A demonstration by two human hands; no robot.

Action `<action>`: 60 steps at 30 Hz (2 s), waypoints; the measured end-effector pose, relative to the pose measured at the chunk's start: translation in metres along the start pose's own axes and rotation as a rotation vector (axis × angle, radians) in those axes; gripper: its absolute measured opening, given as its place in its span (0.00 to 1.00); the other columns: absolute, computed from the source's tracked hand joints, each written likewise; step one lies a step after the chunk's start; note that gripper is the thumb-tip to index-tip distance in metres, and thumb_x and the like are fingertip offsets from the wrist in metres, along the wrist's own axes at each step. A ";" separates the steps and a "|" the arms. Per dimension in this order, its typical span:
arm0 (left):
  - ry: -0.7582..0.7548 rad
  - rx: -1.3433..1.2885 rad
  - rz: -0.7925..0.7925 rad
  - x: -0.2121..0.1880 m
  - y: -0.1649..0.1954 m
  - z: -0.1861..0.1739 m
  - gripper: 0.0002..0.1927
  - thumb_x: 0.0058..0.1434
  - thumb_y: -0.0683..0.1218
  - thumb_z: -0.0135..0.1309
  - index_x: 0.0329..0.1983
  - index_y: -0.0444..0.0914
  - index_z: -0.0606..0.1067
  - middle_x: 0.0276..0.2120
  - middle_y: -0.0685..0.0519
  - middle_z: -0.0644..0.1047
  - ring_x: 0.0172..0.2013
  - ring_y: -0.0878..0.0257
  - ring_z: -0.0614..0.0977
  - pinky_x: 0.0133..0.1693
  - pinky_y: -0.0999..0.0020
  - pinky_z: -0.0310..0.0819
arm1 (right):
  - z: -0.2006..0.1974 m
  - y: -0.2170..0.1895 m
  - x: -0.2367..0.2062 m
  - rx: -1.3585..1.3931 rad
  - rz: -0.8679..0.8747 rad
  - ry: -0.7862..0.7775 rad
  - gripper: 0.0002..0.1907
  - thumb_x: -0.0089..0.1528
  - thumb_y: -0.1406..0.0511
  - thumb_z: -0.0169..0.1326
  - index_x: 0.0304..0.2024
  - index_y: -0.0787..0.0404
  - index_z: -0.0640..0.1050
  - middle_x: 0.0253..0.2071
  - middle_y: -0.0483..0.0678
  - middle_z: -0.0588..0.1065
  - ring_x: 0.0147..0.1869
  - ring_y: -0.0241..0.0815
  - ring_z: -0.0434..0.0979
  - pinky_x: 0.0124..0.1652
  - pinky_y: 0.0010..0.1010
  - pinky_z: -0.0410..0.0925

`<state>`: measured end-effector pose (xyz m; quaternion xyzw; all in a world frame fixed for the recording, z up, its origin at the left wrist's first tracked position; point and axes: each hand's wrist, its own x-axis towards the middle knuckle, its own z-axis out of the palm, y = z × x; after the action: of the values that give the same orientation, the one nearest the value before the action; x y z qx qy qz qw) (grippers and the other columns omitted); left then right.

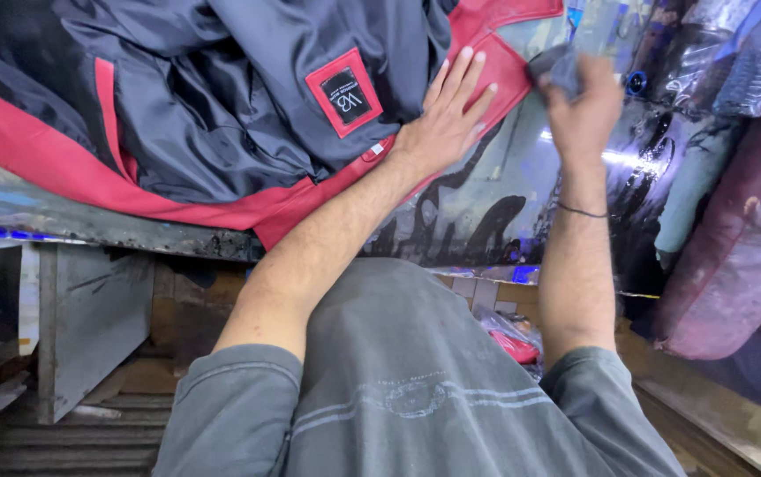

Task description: The person arranges a green leather jacket on the work table, then lays out a red leather jacket and wipes its red leather trim and edges with a gray cloth, working along the hem and seams section by section while holding the jacket flat with the other hand.

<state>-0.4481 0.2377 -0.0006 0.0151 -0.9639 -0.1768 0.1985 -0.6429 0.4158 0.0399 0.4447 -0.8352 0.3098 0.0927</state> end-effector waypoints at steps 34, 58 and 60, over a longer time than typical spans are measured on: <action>0.036 0.072 -0.256 -0.264 0.002 -0.122 0.21 0.64 0.53 0.61 0.57 0.41 0.80 0.68 0.48 0.70 0.71 0.49 0.65 0.69 0.40 0.50 | 0.024 -0.149 -0.102 0.043 -0.222 -0.149 0.21 0.57 0.70 0.63 0.54 0.59 0.78 0.46 0.52 0.76 0.49 0.56 0.76 0.48 0.46 0.70; 0.053 0.351 -0.100 -0.073 0.003 -0.034 0.41 0.70 0.69 0.53 0.76 0.39 0.67 0.78 0.44 0.54 0.76 0.53 0.54 0.69 0.44 0.39 | 0.006 -0.040 0.025 -0.156 -0.391 -0.074 0.27 0.52 0.80 0.53 0.53 0.59 0.83 0.53 0.48 0.79 0.56 0.52 0.72 0.55 0.42 0.63; 0.056 0.352 -0.098 -0.073 0.004 -0.033 0.41 0.70 0.70 0.53 0.76 0.40 0.67 0.78 0.44 0.54 0.77 0.53 0.53 0.69 0.43 0.36 | 0.012 -0.041 0.028 -0.004 -0.448 -0.148 0.25 0.55 0.79 0.54 0.54 0.61 0.81 0.53 0.50 0.78 0.56 0.53 0.72 0.59 0.43 0.64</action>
<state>-0.3685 0.2374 0.0015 0.1014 -0.9722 -0.0143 0.2107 -0.6246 0.3726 0.0601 0.6404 -0.7206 0.2466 0.0986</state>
